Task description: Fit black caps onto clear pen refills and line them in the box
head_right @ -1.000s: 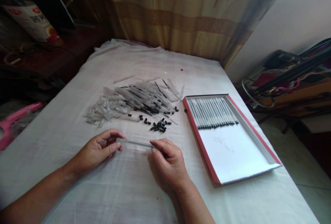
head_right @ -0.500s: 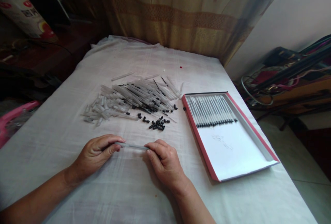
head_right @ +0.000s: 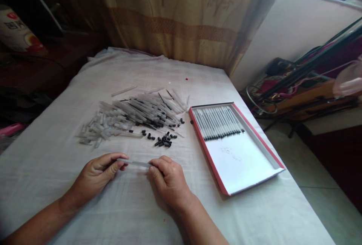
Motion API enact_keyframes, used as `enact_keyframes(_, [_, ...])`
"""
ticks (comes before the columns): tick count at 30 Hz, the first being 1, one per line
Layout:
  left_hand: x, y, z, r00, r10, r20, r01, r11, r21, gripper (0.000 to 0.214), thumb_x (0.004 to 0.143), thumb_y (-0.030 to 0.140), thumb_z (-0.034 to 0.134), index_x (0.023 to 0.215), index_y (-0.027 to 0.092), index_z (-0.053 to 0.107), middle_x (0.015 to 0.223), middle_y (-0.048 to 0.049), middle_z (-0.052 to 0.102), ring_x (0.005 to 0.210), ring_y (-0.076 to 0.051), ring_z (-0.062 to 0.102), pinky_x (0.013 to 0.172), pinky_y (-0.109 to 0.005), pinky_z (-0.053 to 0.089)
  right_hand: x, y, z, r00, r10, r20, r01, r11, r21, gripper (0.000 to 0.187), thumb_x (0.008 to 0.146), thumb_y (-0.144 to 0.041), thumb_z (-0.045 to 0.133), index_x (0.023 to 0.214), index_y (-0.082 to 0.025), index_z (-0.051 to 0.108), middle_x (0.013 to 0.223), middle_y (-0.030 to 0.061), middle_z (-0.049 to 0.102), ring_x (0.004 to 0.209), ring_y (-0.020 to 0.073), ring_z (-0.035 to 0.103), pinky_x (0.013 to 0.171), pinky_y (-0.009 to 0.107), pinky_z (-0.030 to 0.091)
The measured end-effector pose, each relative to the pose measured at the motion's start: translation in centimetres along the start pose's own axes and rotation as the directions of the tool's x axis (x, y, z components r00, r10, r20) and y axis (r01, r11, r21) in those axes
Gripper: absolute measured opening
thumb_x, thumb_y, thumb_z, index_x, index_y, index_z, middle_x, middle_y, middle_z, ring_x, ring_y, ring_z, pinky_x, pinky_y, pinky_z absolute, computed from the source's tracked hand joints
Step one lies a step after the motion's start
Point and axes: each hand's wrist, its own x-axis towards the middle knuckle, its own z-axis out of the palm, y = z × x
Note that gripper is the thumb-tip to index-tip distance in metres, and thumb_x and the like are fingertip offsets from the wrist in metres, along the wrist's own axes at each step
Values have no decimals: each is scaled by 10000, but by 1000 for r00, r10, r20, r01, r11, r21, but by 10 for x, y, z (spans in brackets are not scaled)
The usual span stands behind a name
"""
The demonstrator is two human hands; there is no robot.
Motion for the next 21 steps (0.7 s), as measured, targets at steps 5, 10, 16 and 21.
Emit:
enact_keyframes(5, [8,-1,-2,995,-91,31,95,986,-136,505,771,481,685,1196,214,628,838,-53,706,685,-174,652,469,-207,469,6,-7,-19,998,-25,-50,20,995,-100,210,935,-214,493,1011,-203,688,836,64,703,757,173,673,683,271,529])
enact_keyframes(10, [12,-7,-5,993,-97,68,110,968,-226,589,792,487,667,1295,222,511,926,-64,674,679,-162,643,430,-194,443,16,30,-94,892,139,-429,-241,951,-192,247,907,-323,529,1086,-206,652,891,71,720,736,200,669,675,316,531])
enact_keyframes(16, [10,-3,-2,988,-124,91,138,976,-167,503,739,497,704,1141,202,634,845,-62,689,683,-170,651,454,-195,448,33,109,-200,557,264,-787,-770,518,-372,330,870,-283,502,1107,-140,684,988,160,726,891,302,665,766,382,480])
enact_keyframes(21, [9,0,-1,988,-138,70,144,984,-103,473,711,553,714,1019,194,706,791,-68,716,670,-185,663,466,-210,462,40,149,-221,536,397,-745,-841,326,-432,349,879,-271,491,1138,-150,691,1025,176,708,873,300,657,727,368,464])
